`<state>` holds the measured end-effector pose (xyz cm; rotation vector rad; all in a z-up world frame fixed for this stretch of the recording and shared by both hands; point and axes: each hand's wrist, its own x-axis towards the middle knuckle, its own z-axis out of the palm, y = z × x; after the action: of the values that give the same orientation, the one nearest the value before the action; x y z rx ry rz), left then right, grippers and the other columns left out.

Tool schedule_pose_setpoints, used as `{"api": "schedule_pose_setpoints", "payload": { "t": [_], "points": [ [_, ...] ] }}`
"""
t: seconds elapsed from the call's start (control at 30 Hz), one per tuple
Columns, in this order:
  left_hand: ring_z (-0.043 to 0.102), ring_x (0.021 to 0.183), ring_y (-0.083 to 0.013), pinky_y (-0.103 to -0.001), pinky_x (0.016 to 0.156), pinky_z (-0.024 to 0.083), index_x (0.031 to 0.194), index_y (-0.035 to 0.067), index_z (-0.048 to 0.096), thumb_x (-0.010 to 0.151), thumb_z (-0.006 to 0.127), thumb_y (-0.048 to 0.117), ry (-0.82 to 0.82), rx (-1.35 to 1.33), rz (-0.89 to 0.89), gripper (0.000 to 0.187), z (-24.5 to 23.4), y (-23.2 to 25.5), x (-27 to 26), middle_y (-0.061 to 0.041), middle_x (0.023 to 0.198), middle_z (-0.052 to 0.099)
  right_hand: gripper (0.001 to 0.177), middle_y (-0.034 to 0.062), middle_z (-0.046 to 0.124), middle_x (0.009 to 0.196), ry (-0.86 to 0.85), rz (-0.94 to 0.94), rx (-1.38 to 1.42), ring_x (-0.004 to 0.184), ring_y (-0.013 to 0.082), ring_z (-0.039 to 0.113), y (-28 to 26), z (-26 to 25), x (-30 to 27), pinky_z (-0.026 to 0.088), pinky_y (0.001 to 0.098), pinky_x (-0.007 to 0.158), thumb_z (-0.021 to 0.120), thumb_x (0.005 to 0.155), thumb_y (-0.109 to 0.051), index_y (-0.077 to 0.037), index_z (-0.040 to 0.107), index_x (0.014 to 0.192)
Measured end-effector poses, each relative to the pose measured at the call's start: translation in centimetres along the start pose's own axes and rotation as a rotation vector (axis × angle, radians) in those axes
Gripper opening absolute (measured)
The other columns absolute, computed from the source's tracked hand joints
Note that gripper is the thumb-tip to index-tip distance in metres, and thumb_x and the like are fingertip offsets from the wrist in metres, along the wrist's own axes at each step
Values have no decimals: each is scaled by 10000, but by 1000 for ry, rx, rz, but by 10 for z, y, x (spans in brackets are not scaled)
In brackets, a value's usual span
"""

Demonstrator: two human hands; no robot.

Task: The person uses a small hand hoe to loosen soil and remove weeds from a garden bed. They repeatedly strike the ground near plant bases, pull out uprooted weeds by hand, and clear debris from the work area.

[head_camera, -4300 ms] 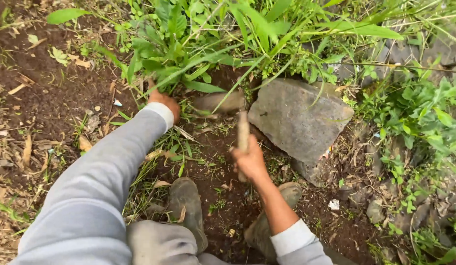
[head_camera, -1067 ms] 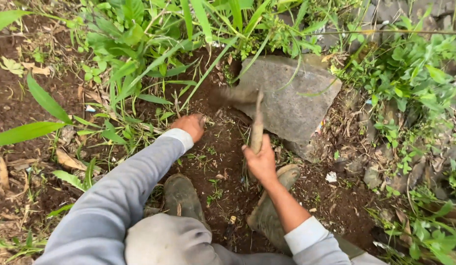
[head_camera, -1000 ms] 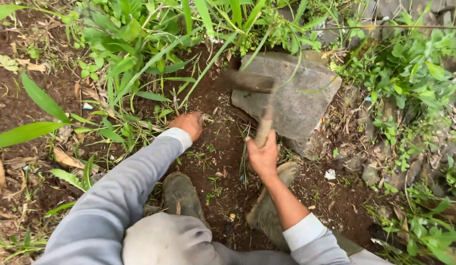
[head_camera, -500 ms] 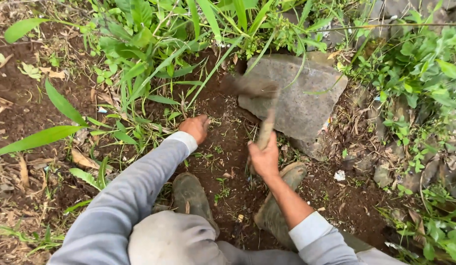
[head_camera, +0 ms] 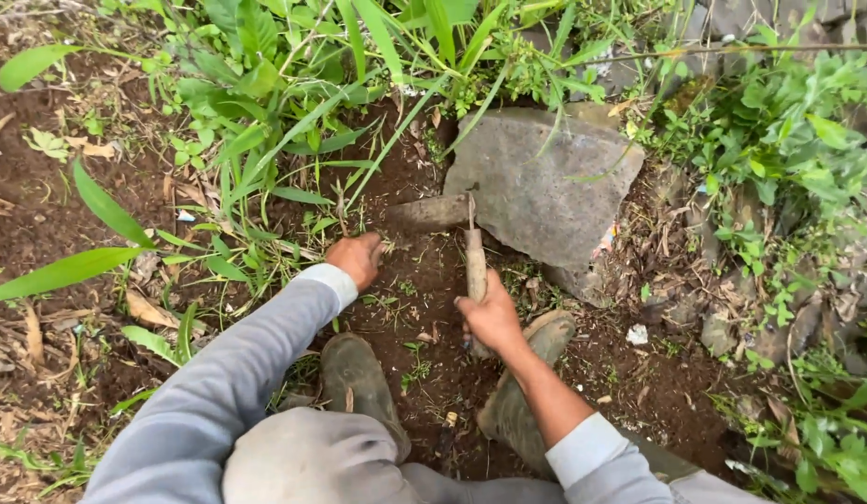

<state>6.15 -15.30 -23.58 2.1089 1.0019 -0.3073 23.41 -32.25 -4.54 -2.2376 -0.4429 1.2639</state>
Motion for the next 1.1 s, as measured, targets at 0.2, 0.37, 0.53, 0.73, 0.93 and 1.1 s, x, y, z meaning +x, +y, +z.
{"api": "schedule_pose_setpoints", "payload": {
  "t": [0.2,0.37,0.53,0.73,0.93,1.1],
  "points": [
    [733,987,-425,-555,898,565,1020,182,607,1043,423,457,-16,23,-80,332,-7,-1,-35,-187,933,750,441,142,609,605,212,-63,186,421,229,632,-25,-4,5,542,336,418,677,887,-101,-21,458,1261],
    [740,980,-407,-542,889,576,993,208,608,1031,424,479,48,13,-140,330,-11,-7,-45,-165,912,755,493,139,639,663,-58,10,64,446,205,632,-3,10,-9,548,308,420,645,875,-2,21,465,1333],
    [746,969,-385,-525,886,583,974,236,615,1014,435,511,161,44,-289,331,-7,-48,-50,-140,901,763,527,247,667,861,16,34,-91,677,336,714,-37,19,-17,541,461,680,773,823,-191,-46,556,1281],
    [744,936,-403,-542,857,575,982,181,641,1039,456,506,346,-20,-494,378,-31,-63,-61,-181,835,741,487,115,609,716,57,-91,248,478,181,613,-51,40,-8,571,295,488,601,929,27,35,394,1370],
    [724,952,-455,-577,865,564,1016,128,680,1031,529,393,469,-134,-626,305,-48,-77,-71,-249,894,729,480,151,629,725,-181,43,79,464,175,601,-27,53,-9,537,285,436,641,907,-1,31,455,1348],
    [716,983,-421,-559,880,553,1111,144,646,978,665,293,623,-348,-651,201,-54,-56,-68,-163,948,732,409,120,543,501,304,-192,434,377,235,590,-51,47,30,500,322,404,669,849,-53,-24,452,1195]
  ]
}}
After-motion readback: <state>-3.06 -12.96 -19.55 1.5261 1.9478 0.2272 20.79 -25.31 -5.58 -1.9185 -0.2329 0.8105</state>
